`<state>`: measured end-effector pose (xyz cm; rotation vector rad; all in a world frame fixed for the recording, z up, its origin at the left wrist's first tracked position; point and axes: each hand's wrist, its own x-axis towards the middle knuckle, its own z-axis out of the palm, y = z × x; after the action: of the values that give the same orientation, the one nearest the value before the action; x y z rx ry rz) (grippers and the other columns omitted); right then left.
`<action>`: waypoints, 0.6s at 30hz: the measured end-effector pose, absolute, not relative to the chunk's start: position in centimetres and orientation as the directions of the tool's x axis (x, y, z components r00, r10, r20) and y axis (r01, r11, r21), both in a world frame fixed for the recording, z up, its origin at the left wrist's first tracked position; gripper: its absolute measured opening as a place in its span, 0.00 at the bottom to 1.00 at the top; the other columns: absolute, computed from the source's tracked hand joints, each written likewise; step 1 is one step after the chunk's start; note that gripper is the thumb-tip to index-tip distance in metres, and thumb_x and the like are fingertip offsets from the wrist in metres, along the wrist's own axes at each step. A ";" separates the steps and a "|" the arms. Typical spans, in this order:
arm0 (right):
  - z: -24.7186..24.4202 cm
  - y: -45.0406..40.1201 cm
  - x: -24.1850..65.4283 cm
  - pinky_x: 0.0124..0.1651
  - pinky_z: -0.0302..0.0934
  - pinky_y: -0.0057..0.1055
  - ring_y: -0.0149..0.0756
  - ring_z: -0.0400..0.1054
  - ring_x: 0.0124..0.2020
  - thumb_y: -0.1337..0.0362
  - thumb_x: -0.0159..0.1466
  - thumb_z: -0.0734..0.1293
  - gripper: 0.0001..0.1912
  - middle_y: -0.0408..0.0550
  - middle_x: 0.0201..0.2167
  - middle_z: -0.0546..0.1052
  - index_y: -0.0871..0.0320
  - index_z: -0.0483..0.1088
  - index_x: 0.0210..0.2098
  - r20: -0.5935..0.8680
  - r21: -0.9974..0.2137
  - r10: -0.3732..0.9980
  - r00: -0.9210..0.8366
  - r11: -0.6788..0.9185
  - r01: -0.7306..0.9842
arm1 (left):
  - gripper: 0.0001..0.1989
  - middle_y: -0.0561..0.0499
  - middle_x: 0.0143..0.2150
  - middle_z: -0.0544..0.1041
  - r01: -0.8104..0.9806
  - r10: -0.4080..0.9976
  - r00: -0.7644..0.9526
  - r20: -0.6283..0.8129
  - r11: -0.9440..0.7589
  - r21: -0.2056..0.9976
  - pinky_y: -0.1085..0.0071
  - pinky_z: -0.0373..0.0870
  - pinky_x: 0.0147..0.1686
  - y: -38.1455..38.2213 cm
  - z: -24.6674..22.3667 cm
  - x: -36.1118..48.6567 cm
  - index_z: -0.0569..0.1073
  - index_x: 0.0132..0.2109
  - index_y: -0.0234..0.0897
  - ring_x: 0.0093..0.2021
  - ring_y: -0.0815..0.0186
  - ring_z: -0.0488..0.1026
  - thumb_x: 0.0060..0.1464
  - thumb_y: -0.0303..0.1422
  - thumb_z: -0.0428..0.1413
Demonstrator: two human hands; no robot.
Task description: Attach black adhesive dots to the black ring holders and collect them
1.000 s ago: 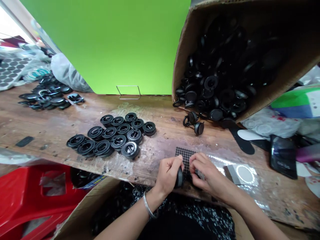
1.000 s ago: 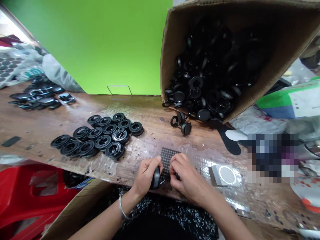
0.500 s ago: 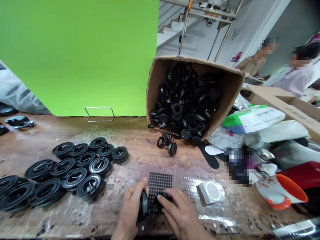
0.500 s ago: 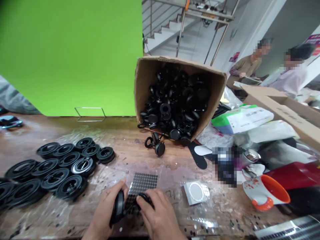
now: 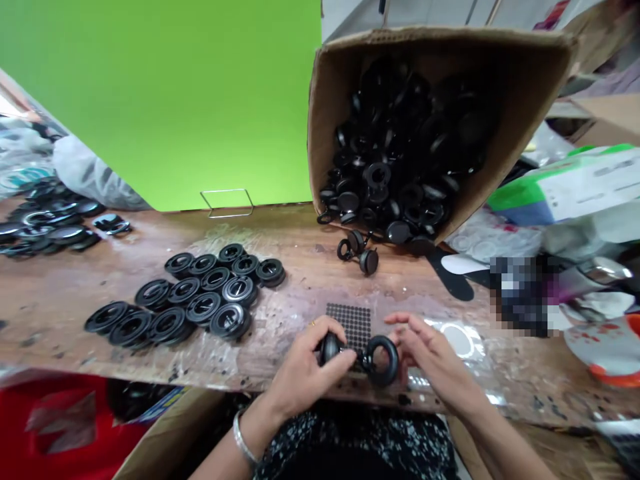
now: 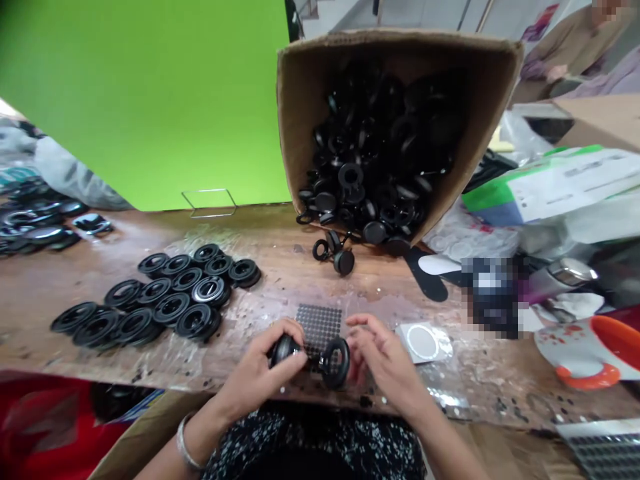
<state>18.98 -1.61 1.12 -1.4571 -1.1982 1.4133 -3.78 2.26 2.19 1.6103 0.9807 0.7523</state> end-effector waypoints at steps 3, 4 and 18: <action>-0.4 -2.1 19.3 0.32 0.62 0.30 0.33 0.68 0.29 0.55 0.66 0.60 0.11 0.44 0.29 0.71 0.56 0.66 0.38 -0.152 -0.904 0.988 -0.001 -0.138 0.405 | 0.16 0.55 0.25 0.68 -0.023 0.921 0.308 -0.237 0.257 0.966 0.73 0.64 0.24 2.5 1.0 -4.3 0.66 0.35 0.39 0.24 0.68 0.66 0.60 0.48 0.51; -1.0 -2.3 19.2 0.34 0.62 0.30 0.33 0.67 0.30 0.59 0.66 0.61 0.08 0.44 0.30 0.71 0.57 0.67 0.35 -0.100 -0.850 0.994 -0.043 -0.062 0.523 | 0.19 0.55 0.24 0.67 -0.131 0.913 0.280 -0.297 0.343 0.930 0.74 0.63 0.21 2.5 0.8 -4.4 0.65 0.35 0.39 0.22 0.68 0.64 0.60 0.51 0.48; -3.8 -2.8 16.5 0.39 0.61 0.35 0.38 0.65 0.36 0.79 0.58 0.60 0.10 0.47 0.32 0.68 0.58 0.64 0.28 -0.016 -0.399 0.963 -0.270 0.242 0.884 | 0.14 0.51 0.29 0.69 -0.438 0.776 0.333 -0.535 0.630 0.641 0.73 0.70 0.25 1.9 0.8 -4.8 0.72 0.41 0.35 0.28 0.68 0.68 0.58 0.43 0.55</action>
<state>16.48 -2.77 -3.79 -1.7349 -2.2808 0.4895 -4.82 1.94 0.83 0.4203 0.9291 0.8238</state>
